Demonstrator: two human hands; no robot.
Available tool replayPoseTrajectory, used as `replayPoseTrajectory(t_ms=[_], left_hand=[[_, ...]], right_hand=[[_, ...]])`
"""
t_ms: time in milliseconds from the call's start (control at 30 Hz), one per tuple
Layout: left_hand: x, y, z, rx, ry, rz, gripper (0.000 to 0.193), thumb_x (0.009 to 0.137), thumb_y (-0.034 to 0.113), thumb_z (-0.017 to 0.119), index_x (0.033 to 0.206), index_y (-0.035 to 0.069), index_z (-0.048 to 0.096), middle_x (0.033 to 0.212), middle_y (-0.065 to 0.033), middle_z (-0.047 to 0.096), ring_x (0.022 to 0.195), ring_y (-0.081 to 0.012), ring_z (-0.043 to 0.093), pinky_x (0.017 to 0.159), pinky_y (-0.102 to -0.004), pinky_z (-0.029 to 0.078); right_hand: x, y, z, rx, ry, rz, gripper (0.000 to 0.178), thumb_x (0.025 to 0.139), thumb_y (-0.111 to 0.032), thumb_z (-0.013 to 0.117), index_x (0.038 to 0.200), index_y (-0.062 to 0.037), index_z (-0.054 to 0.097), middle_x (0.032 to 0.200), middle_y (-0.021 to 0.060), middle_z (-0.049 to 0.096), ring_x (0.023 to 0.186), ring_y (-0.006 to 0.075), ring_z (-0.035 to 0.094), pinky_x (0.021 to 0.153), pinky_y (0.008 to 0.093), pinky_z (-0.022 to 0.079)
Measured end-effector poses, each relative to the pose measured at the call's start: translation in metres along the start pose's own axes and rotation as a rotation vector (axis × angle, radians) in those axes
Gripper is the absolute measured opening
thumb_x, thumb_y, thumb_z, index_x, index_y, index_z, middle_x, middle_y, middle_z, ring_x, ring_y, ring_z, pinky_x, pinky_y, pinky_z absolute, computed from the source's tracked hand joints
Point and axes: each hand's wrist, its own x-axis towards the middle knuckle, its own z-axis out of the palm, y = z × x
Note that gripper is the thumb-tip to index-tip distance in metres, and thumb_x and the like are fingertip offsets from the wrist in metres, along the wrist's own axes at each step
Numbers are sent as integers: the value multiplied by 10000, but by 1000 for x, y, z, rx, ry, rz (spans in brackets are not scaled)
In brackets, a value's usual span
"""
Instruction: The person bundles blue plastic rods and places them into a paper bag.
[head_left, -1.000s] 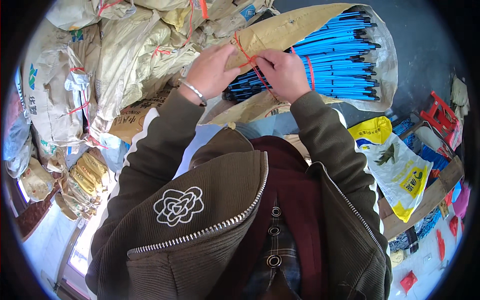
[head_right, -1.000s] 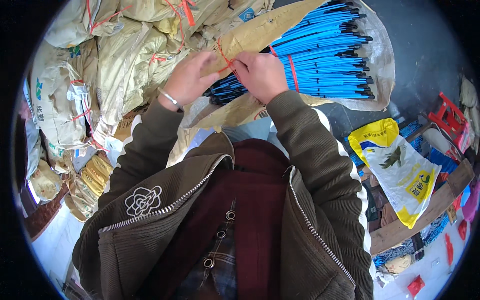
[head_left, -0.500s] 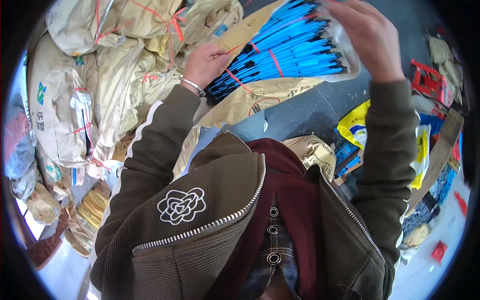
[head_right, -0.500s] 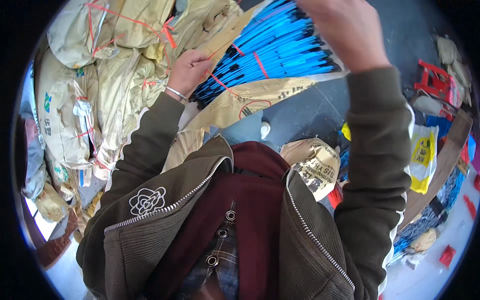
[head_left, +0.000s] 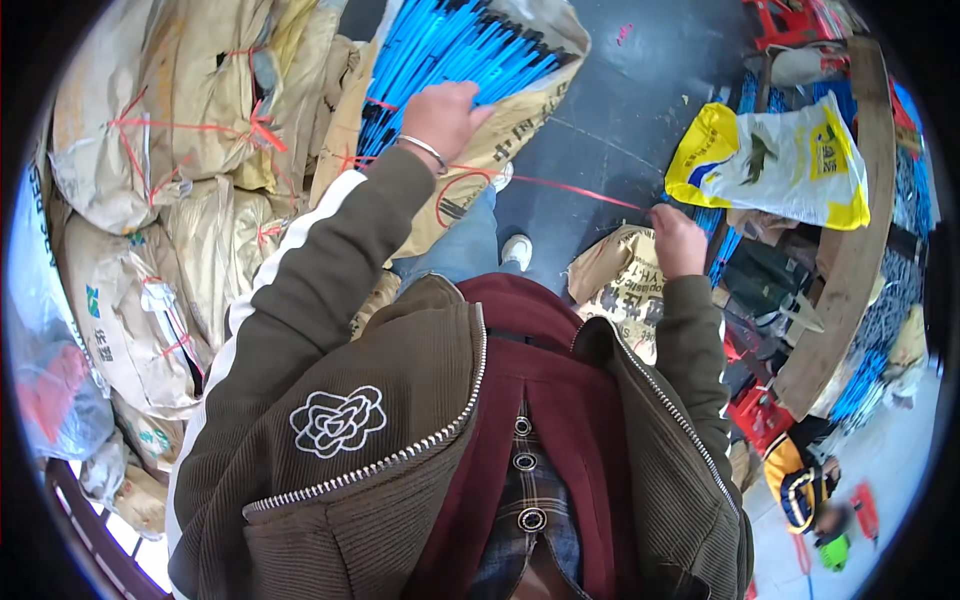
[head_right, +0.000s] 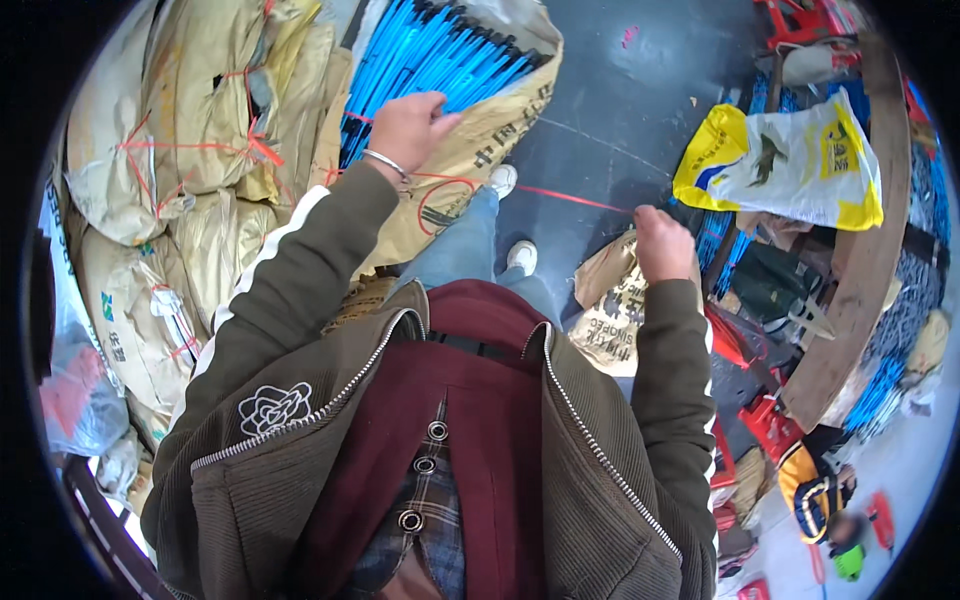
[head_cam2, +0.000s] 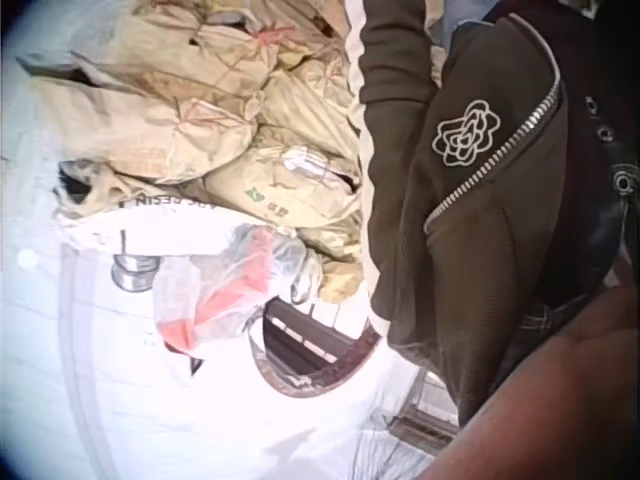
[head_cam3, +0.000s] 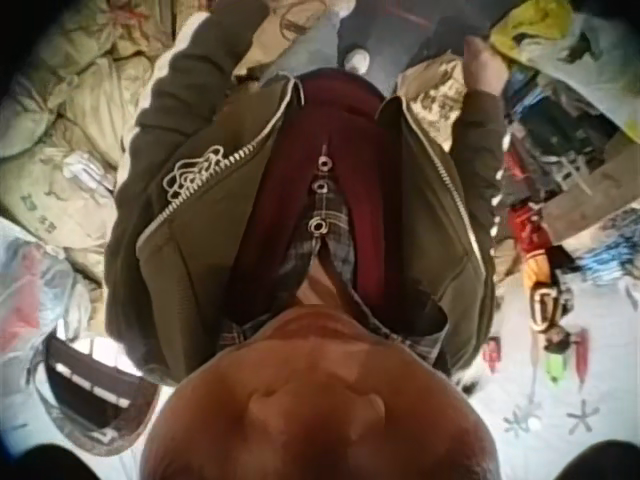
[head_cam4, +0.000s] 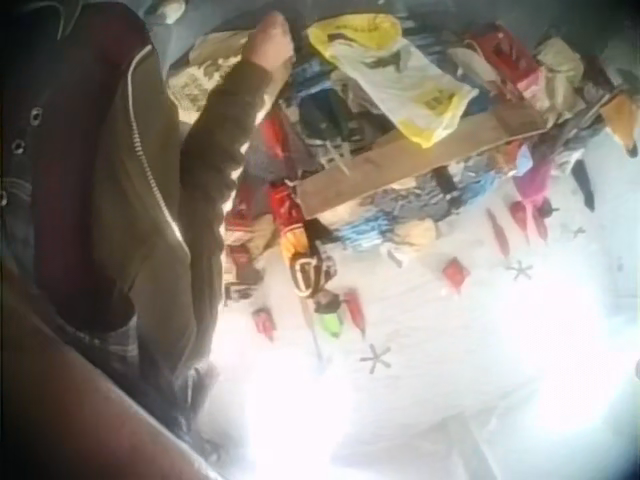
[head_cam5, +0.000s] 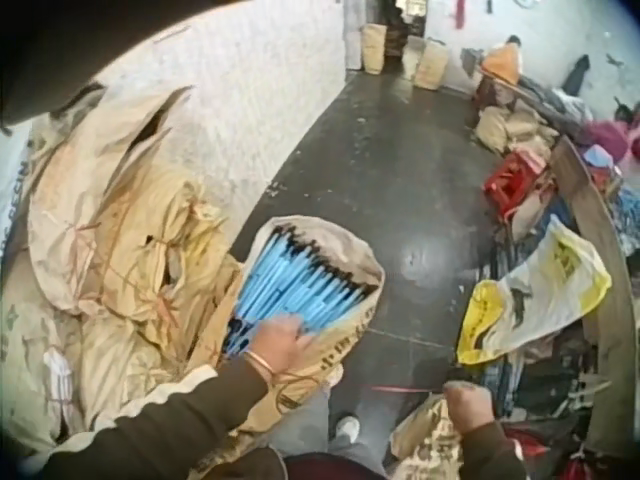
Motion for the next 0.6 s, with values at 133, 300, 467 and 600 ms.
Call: replayPoseTrajectory(t_ms=[133, 300, 467, 600], left_hand=[[4, 9, 30, 248, -115, -10, 198, 753, 240, 603, 792, 49, 570, 760, -139, 586, 703, -314, 564, 592, -402, 442], [8, 4, 25, 125, -275, 83, 189, 797, 216, 523, 795, 29, 550, 752, -174, 578, 733, -339, 565, 636, -401, 456], [10, 9, 21, -58, -498, -105, 166, 802, 183, 510, 837, 26, 552, 776, -180, 575, 733, -343, 555, 634, -391, 445], [-4, 19, 37, -325, -549, -210, 151, 810, 152, 496, 851, 16, 545, 791, -177, 570, 720, -339, 551, 634, -377, 438]], right_hand=[[-35, 7, 39, 43, -30, 151, 109, 782, -208, 561, 799, -119, 622, 746, 110, 601, 652, 305, 586, 579, 409, 456], [-34, -6, 78, 255, 184, 452, 160, 782, -237, 569, 838, -116, 658, 794, 124, 621, 687, 303, 601, 635, 388, 468], [11, -42, 114, 804, 211, 726, 163, 775, -178, 575, 871, -78, 662, 789, 134, 638, 717, 258, 627, 669, 326, 480], [42, -93, 126, 1017, 129, 630, 186, 786, -166, 568, 860, -18, 653, 739, 143, 643, 691, 197, 635, 628, 296, 485]])
